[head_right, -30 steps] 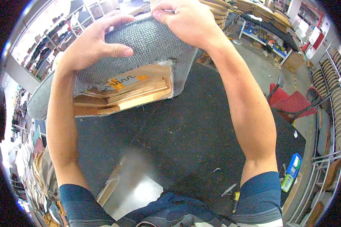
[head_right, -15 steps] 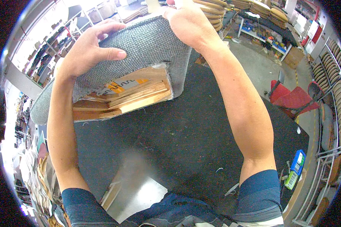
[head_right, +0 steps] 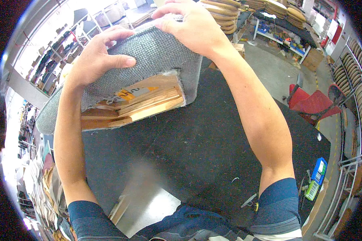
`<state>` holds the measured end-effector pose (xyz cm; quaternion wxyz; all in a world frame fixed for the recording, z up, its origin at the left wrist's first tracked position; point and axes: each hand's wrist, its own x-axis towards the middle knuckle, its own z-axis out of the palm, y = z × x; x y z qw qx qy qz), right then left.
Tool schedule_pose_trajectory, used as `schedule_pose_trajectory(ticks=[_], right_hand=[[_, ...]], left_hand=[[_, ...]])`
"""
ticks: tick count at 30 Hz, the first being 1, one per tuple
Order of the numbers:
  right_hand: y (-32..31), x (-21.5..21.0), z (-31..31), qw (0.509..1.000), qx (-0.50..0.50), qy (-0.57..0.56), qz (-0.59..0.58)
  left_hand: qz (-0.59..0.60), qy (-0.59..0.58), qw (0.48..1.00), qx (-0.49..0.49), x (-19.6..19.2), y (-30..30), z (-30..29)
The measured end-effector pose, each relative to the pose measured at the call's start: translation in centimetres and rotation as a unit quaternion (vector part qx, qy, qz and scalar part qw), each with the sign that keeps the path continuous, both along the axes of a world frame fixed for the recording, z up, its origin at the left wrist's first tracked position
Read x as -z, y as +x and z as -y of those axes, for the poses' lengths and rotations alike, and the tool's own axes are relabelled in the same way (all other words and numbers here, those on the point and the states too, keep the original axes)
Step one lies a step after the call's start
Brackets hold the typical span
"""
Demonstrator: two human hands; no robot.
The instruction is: Upholstering the underside of a chair seat using a staple gun.
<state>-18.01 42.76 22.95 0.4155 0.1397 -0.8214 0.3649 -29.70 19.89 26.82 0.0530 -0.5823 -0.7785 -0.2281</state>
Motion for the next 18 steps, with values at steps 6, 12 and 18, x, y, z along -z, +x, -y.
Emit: schedule_pose_trajectory(ticks=[6,12,18], right_hand=[[0.0,-1.1,0.6,0.997,0.005,0.066,0.043],[-0.4,-0.9,0.7,0.997,0.038,0.011,0.066],[0.4,-1.4,0.8,0.992,0.024,0.009,0.122]], left_hand=[[0.007,0.007,1.0,0.009,0.1,0.1,-0.1],[0.002,0.015,1.0,0.002,0.2,0.3,0.1],[0.008,0.011,1.0,0.008,0.2,0.5,0.1]])
